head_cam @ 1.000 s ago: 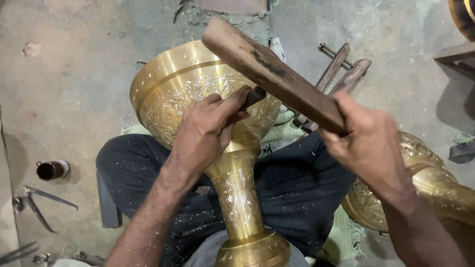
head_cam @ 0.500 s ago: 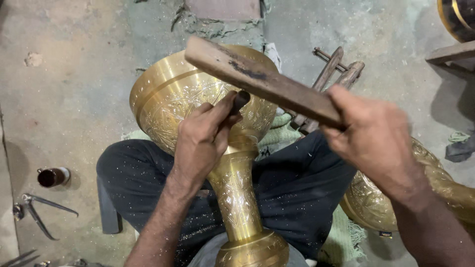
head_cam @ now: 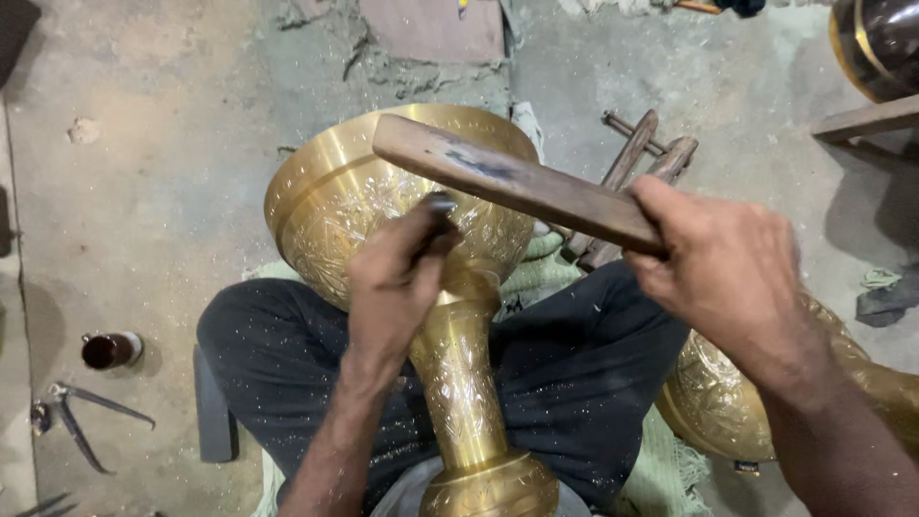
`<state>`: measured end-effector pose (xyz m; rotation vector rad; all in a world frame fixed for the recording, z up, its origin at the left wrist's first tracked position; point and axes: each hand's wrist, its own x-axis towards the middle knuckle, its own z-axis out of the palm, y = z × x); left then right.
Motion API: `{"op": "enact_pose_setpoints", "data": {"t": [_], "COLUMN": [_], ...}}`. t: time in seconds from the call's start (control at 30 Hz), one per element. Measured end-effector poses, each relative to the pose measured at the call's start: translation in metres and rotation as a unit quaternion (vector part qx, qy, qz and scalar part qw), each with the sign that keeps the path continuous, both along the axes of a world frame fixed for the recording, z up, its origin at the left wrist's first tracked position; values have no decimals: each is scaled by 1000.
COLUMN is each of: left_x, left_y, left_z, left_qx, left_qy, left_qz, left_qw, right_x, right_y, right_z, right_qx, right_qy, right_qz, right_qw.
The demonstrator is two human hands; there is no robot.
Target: The person sits on the floor and uses a chisel and wooden mallet to engrave decorative patterns on a brass vessel. They periodically sharpen the chisel on a sharpening stone and continue engraving the curved surface of the vessel.
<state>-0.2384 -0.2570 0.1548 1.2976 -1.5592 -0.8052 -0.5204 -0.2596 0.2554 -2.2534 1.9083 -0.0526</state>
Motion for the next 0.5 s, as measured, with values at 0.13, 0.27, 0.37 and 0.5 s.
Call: {"op": "enact_pose_setpoints", "data": {"t": [0.13, 0.27, 0.37, 0.5], "left_x": [33, 68, 66, 55], "left_y": [26, 82, 134, 183], "left_z": [9, -10, -51, -113], "left_qx": [72, 130, 180, 75], "left_qy": [254, 204, 308, 655], "left_qz": [134, 246, 272, -34], "left_qw": [955, 939, 894, 751], "right_x": [-4, 5, 23, 41], "right_y": [7, 47, 76, 95], "right_z": [-16, -60, -102, -137], "right_qx": [-78, -106, -76, -80], "right_qy": [-225, -461, -740, -733], "right_qz": [-10, -83, -27, 201], "right_qw": [971, 877, 668, 645]}}
